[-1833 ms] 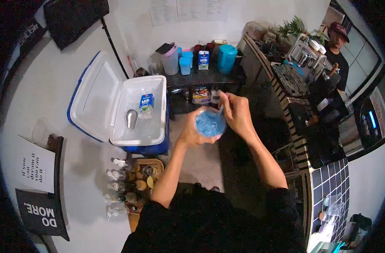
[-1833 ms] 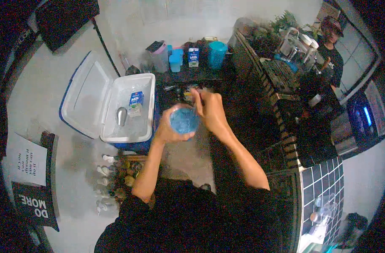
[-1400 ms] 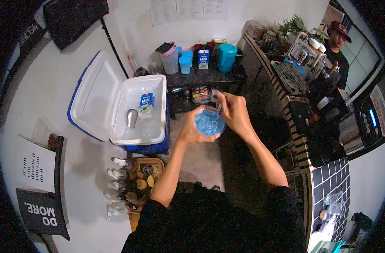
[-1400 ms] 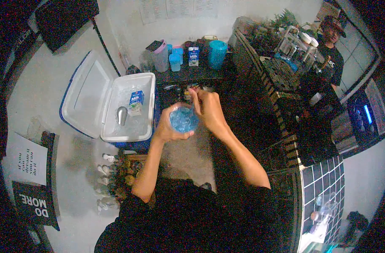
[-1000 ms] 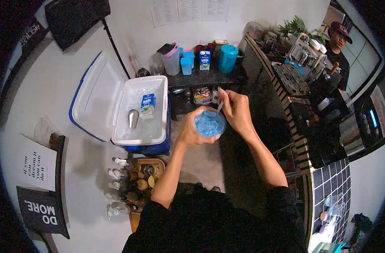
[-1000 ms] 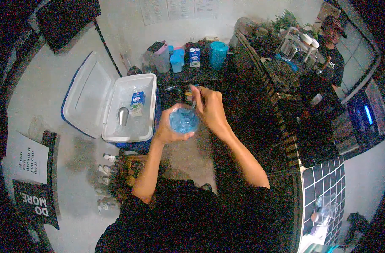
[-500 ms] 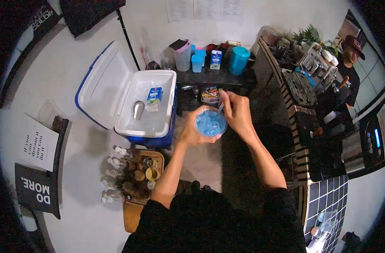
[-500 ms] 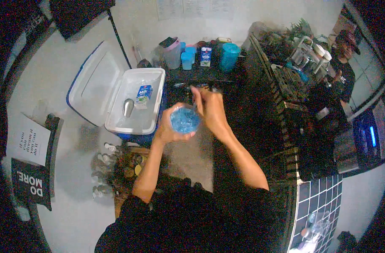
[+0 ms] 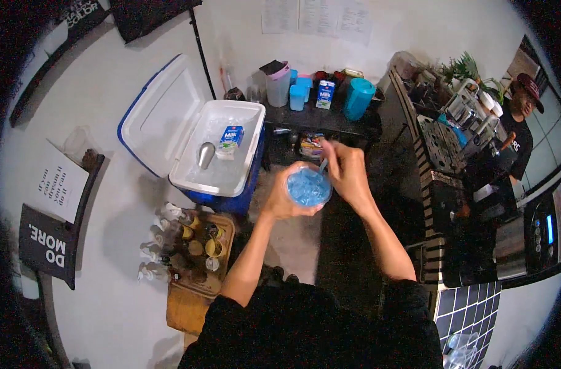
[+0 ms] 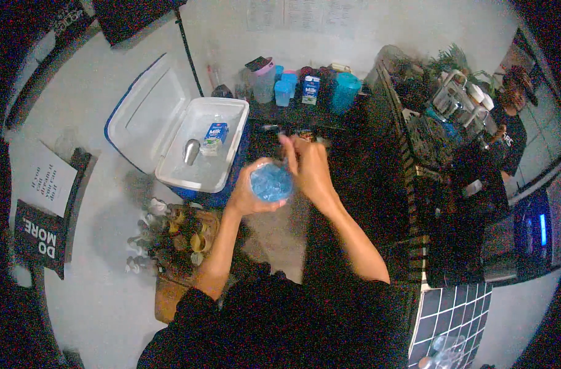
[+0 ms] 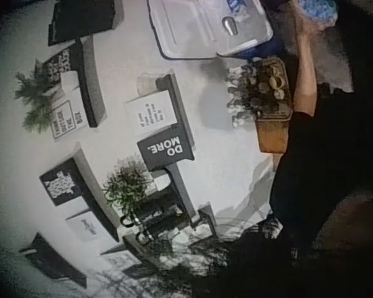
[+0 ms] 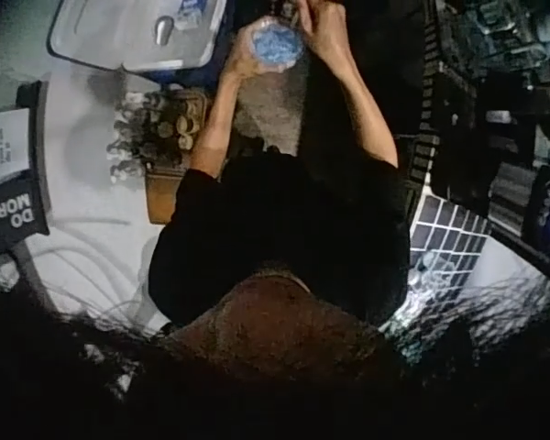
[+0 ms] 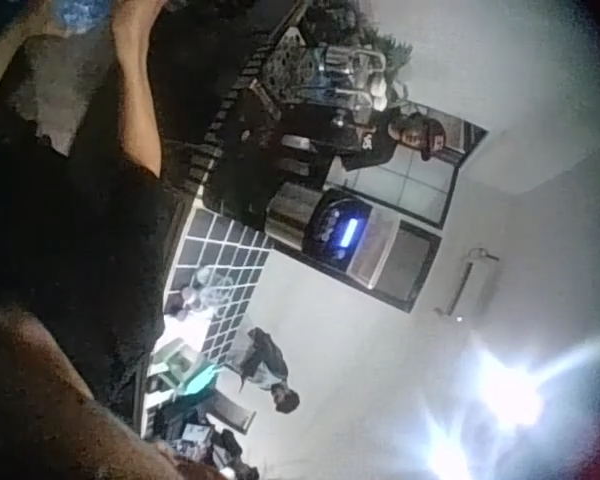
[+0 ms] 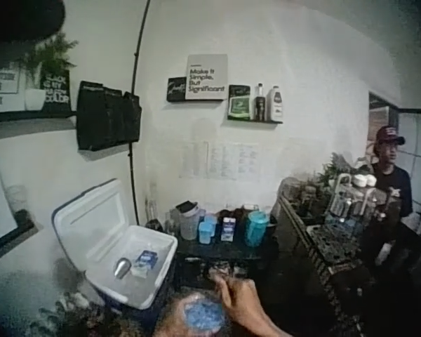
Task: Preparing a cold purple drink by adding ice to a cup, pouring liquid from a pitcher, and stirring.
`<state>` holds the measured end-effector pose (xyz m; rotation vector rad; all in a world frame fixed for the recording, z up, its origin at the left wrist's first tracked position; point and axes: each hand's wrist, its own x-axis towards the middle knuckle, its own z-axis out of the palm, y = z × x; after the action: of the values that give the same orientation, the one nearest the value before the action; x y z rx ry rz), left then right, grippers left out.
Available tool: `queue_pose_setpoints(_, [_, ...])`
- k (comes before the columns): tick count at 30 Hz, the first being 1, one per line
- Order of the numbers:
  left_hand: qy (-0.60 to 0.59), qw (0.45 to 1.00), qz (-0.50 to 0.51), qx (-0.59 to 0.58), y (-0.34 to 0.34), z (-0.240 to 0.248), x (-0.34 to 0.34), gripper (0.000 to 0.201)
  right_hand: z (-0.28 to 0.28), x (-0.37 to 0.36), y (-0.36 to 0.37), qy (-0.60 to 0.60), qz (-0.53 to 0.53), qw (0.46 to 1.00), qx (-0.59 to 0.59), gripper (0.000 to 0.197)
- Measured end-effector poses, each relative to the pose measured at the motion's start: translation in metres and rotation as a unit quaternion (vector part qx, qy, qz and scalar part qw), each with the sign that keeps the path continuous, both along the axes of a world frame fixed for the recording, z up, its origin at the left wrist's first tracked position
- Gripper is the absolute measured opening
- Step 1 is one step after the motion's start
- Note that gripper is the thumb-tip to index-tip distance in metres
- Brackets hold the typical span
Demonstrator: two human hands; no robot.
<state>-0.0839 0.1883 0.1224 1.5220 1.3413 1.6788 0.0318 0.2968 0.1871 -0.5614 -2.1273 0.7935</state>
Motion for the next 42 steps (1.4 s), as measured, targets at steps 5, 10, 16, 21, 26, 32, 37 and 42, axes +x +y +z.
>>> queue_pose_setpoints(5, [-0.005, 1.000, 0.012, -0.009, -0.004, 0.000, 0.007, 0.066, -0.001, 0.006, -0.002, 0.047, 0.031, 0.998, -0.015, 0.026])
queue_pose_setpoints(10, [-0.003, 1.000, 0.018, -0.003, -0.004, -0.010, 0.009, 0.070, -0.007, 0.006, -0.001, 0.021, 0.034, 0.999, 0.023, 0.029])
queue_pose_setpoints(16, [-0.016, 0.999, 0.024, -0.014, -0.006, -0.006, 0.009, 0.073, -0.007, 0.004, 0.002, -0.008, 0.039, 0.999, 0.037, 0.029])
queue_pose_setpoints(21, [-0.037, 0.999, 0.028, 0.000, -0.006, -0.004, 0.008, 0.072, -0.005, 0.001, 0.003, 0.016, 0.023, 1.000, 0.005, 0.026])
queue_pose_setpoints(26, [0.004, 0.999, 0.038, -0.019, -0.011, -0.004, 0.003, 0.071, -0.001, -0.001, -0.004, 0.023, 0.066, 0.998, -0.003, 0.024])
queue_pose_setpoints(32, [0.019, 0.997, 0.068, -0.007, -0.010, -0.008, 0.003, 0.070, -0.018, -0.007, 0.006, 0.006, 0.075, 0.997, 0.014, 0.024])
queue_pose_setpoints(37, [0.010, 0.997, 0.073, -0.010, 0.005, -0.016, -0.005, 0.071, -0.023, -0.014, 0.022, 0.001, 0.113, 0.993, -0.027, 0.025])
queue_pose_setpoints(42, [0.023, 0.996, 0.081, -0.025, 0.035, -0.021, -0.018, 0.071, -0.025, -0.019, 0.056, -0.041, 0.155, 0.986, -0.035, 0.026])
